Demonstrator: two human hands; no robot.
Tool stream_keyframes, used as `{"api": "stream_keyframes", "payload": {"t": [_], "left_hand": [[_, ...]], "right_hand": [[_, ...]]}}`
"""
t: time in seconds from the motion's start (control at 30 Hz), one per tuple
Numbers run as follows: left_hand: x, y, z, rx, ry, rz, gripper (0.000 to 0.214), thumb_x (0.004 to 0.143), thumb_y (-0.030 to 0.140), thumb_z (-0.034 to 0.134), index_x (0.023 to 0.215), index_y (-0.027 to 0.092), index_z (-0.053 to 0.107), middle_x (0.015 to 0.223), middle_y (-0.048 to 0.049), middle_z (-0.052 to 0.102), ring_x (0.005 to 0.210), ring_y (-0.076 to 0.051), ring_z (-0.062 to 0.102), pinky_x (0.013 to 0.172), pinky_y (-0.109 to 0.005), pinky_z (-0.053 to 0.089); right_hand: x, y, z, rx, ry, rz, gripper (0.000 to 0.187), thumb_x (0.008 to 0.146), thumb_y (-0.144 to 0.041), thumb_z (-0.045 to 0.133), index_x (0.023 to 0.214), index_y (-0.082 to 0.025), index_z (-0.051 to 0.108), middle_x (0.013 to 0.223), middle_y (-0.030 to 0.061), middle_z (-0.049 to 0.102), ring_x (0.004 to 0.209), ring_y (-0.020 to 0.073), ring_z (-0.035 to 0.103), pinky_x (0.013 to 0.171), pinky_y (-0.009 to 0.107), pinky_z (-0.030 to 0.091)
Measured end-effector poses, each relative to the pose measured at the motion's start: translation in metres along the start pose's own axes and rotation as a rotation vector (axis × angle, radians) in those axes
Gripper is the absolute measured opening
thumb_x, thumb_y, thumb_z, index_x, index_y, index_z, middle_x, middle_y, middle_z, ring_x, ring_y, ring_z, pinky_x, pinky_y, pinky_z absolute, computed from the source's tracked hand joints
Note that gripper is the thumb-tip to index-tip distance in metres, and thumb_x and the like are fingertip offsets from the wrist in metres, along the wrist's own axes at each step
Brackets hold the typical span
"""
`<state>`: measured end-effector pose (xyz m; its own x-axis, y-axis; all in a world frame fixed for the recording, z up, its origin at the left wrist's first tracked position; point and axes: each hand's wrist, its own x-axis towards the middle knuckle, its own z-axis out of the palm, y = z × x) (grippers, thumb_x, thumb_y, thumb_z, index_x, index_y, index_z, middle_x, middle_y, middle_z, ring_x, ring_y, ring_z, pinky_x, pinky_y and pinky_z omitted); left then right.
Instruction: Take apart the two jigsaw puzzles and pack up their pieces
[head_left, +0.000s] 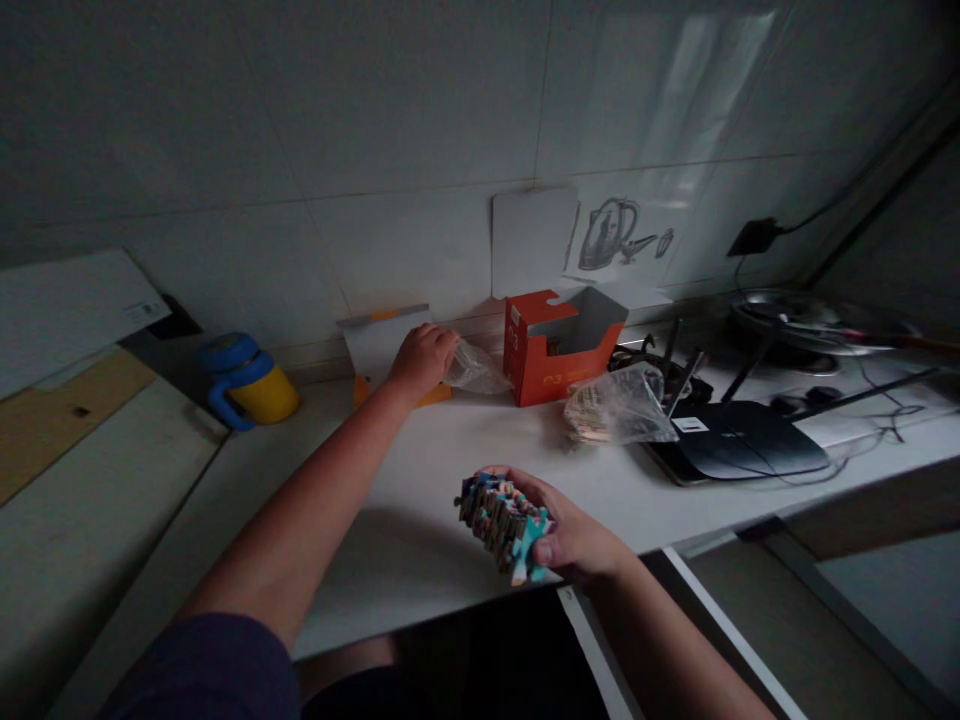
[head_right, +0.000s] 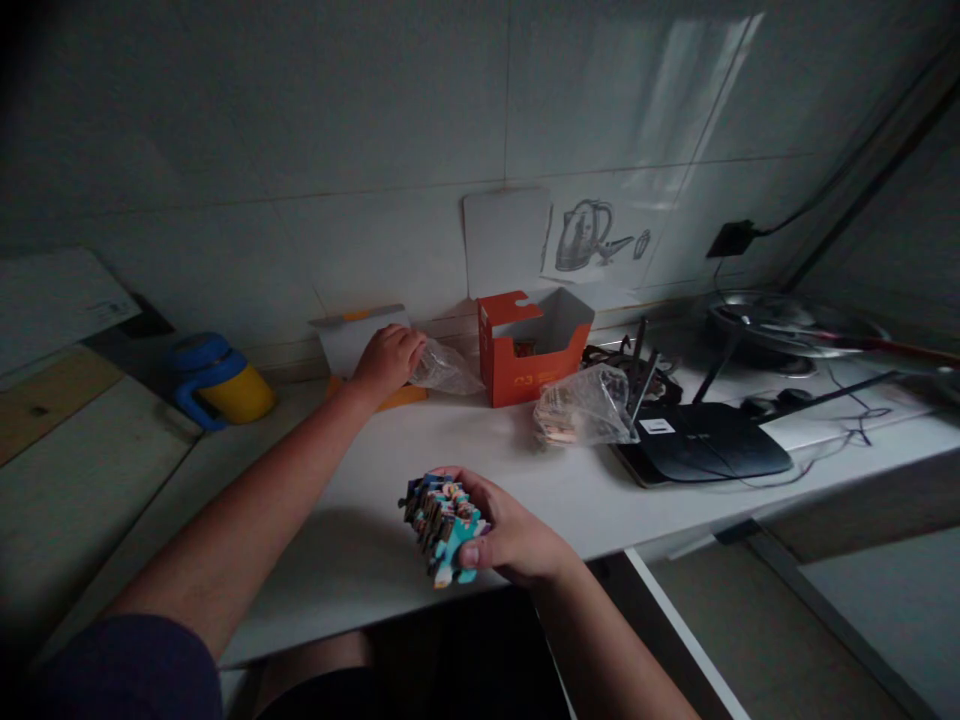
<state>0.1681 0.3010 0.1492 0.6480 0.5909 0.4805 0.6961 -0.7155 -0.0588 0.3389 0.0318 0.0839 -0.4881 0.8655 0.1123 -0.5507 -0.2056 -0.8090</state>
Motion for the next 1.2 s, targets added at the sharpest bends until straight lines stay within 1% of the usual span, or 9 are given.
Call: {"api": "stream_keyframes", "payload": {"t": [0.13,0.23,0.33,0.43,0.57,0.73,0.93,1.13,1.2], "left_hand": [[-0.044,0.031,-0.042,0.113,-0.017,0.136,0.035,0.105,0.025,0.04,0.123,0.021,0.07,0.098,-0.0143,0.071,0.102,-0.03,0.064,0.092,-0.045,0.044],[-0.088,0.063,-0.07,0.087,-0.053,0.05,0.035,0.104,0.022,0.04,0.122,0.024,0.071,0.095,-0.0125,0.073,0.095,-0.029,0.068,0.086,-0.042,0.047],[-0.124,0.091,-0.093,-0.011,-0.112,-0.149,0.029,0.098,0.022,0.05,0.118,0.028,0.071,0.1,-0.0096,0.076,0.088,-0.026,0.071,0.076,-0.037,0.049],[-0.147,0.106,-0.111,-0.185,-0.157,-0.378,0.023,0.095,0.025,0.055,0.106,0.033,0.074,0.086,-0.003,0.077,0.073,-0.021,0.07,0.066,-0.033,0.047],[-0.169,0.118,-0.13,-0.389,-0.229,-0.479,0.023,0.094,0.031,0.056,0.1,0.037,0.077,0.071,0.001,0.074,0.06,-0.018,0.066,0.06,-0.031,0.045],[-0.187,0.143,-0.131,-0.57,-0.325,-0.439,0.034,0.094,0.027,0.052,0.115,0.04,0.076,0.096,-0.0009,0.081,0.081,-0.022,0.076,0.073,-0.034,0.056],[-0.198,0.162,-0.107,-0.485,-0.309,-0.44,0.051,0.094,0.017,0.049,0.142,0.028,0.063,0.122,-0.0094,0.077,0.103,-0.026,0.076,0.095,-0.039,0.06],[-0.219,0.155,-0.094,-0.422,-0.265,-0.332,0.046,0.101,0.015,0.046,0.145,0.025,0.057,0.12,-0.0083,0.077,0.101,-0.025,0.077,0.089,-0.042,0.063],[-0.227,0.15,-0.093,-0.442,-0.257,-0.335,0.042,0.102,0.018,0.049,0.142,0.027,0.058,0.118,-0.0071,0.078,0.101,-0.024,0.077,0.089,-0.04,0.063]], "right_hand": [[-0.001,-0.022,0.023,0.05,-0.195,0.019,0.105,0.048,-0.041,0.101,0.141,-0.024,0.056,0.136,0.0143,0.061,0.123,0.031,0.061,0.108,0.043,0.043],[0.005,-0.032,0.039,0.05,-0.277,0.066,0.112,0.045,-0.037,0.102,0.145,-0.025,0.054,0.132,0.0119,0.064,0.121,0.0299,0.062,0.108,0.043,0.043],[0.01,-0.03,0.046,-0.035,-0.223,0.045,0.104,0.052,-0.04,0.099,0.145,-0.025,0.054,0.137,0.0117,0.061,0.127,0.0303,0.058,0.111,0.043,0.042],[0.01,-0.019,0.04,-0.151,-0.107,0.018,0.096,0.058,-0.037,0.097,0.144,-0.026,0.054,0.141,0.011,0.058,0.128,0.0302,0.057,0.109,0.044,0.045],[0.003,-0.001,0.024,-0.332,0.047,0.026,0.093,0.062,-0.027,0.095,0.143,-0.026,0.05,0.134,0.0103,0.061,0.119,0.0289,0.061,0.104,0.044,0.05],[-0.003,0.017,0.022,-0.666,0.294,-0.092,0.083,0.07,-0.028,0.092,0.142,-0.027,0.049,0.132,0.0112,0.061,0.117,0.0296,0.062,0.102,0.044,0.052],[-0.009,0.035,0.026,-0.948,0.577,-0.219,0.088,0.067,-0.034,0.092,0.144,-0.027,0.048,0.139,0.0141,0.057,0.125,0.0341,0.057,0.109,0.051,0.048],[-0.019,0.043,0.028,-0.522,0.376,-0.067,0.074,0.074,-0.035,0.089,0.137,-0.021,0.052,0.129,0.0115,0.067,0.118,0.0291,0.066,0.102,0.045,0.055],[-0.02,0.047,0.028,-0.457,0.385,-0.053,0.07,0.074,-0.037,0.089,0.132,-0.02,0.054,0.124,0.0112,0.069,0.115,0.0288,0.067,0.101,0.045,0.055]]}}
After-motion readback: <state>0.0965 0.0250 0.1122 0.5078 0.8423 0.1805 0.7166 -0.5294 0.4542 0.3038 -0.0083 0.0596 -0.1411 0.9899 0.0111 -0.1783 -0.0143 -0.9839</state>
